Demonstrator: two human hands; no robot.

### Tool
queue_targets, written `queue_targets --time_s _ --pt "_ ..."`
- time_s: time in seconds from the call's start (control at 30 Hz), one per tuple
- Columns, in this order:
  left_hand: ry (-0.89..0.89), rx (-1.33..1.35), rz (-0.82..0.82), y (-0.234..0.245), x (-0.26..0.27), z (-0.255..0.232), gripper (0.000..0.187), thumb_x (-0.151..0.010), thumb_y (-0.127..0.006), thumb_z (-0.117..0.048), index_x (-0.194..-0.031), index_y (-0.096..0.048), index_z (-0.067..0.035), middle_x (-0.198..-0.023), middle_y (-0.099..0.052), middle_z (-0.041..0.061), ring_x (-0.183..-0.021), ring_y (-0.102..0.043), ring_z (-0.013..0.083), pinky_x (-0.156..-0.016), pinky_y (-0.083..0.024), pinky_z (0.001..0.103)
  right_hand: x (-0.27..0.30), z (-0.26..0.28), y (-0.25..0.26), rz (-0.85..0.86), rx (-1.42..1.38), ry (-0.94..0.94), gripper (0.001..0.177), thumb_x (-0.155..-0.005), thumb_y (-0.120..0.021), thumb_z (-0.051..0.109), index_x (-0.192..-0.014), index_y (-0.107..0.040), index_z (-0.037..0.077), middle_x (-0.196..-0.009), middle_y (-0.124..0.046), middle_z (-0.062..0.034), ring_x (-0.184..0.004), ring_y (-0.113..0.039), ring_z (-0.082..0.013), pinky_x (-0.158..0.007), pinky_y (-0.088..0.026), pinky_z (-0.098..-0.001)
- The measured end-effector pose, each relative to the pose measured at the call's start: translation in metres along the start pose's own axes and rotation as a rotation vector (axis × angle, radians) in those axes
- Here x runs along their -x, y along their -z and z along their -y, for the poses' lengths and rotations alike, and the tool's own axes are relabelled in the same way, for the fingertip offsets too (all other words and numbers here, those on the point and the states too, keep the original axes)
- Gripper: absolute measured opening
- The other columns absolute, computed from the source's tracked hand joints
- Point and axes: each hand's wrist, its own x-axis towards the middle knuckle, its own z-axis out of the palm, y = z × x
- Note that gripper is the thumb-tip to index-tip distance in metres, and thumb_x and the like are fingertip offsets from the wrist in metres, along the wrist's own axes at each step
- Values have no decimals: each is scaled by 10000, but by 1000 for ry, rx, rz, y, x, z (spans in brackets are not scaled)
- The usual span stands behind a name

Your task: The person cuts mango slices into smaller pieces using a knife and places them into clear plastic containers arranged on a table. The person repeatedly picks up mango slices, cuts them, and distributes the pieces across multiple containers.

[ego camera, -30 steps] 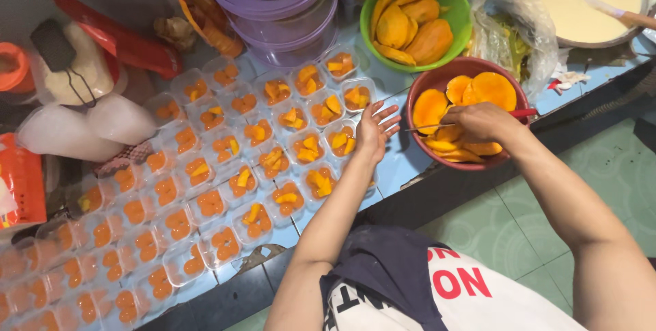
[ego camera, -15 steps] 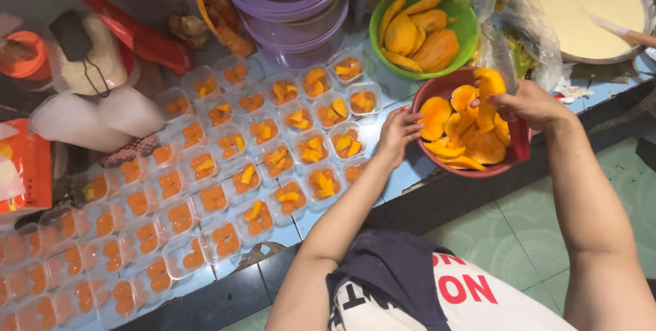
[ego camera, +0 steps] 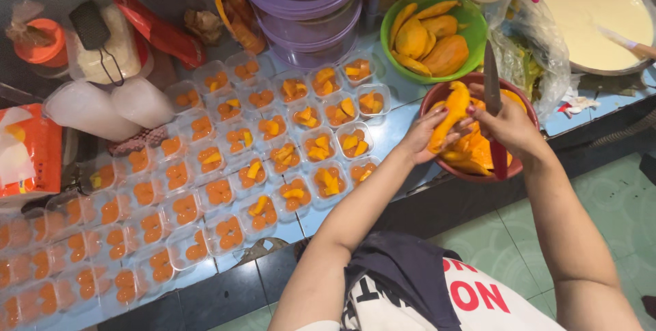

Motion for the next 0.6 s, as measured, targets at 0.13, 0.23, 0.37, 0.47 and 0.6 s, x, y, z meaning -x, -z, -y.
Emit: queue_targets --time_s 0.13,0.23,0.37,0.47,0.6 --pt "-123 -261 -71 1 26 -22 555 -1059 -526 -52 -1585 -350 -42 -1487 -523 132 -1305 -603 276 -1047 -548 383 0 9 -11 -65 -46 -19 473 -1010 -623 290 -1438 -560 98 -980 -692 71 -599 -471 -14 -503 -383 -206" --pt "-194 -483 -187 -5 47 -32 555 -1032 -562 -10 -1566 -412 -23 -1401 -593 148 -1210 -662 229 -950 -596 331 -13 -7 -27 -68 201 193 415 -1009 -686 259 -1377 -631 77 -928 -673 7 -708 -532 -20 -596 -419 -211" --pt "-171 -721 -354 -15 74 -42 581 -978 -653 -34 -1536 -489 -34 -1224 -704 183 -886 -717 190 -524 -439 201 -33 -25 -53 -27 302 307 293 -1042 -718 241 -1247 -693 34 -897 -690 -9 -792 -608 -13 -678 -478 -189" --pt "-212 -653 -331 -21 87 -53 579 -970 -696 -17 -1518 -509 -36 -1272 -672 148 -974 -740 128 -593 -574 224 -39 -19 -66 43 -9 64 280 -1037 -695 252 -1210 -682 33 -818 -608 14 -652 -489 -34 -548 -356 -216" --pt "-255 -864 -455 -24 102 -63 558 -894 -707 -14 -1425 -534 -25 -1262 -661 95 -889 -741 150 -469 -495 217 -32 -3 -81 100 -106 -62 416 -1026 -618 367 -1299 -663 57 -794 -562 51 -580 -394 -47 -493 -274 -219"
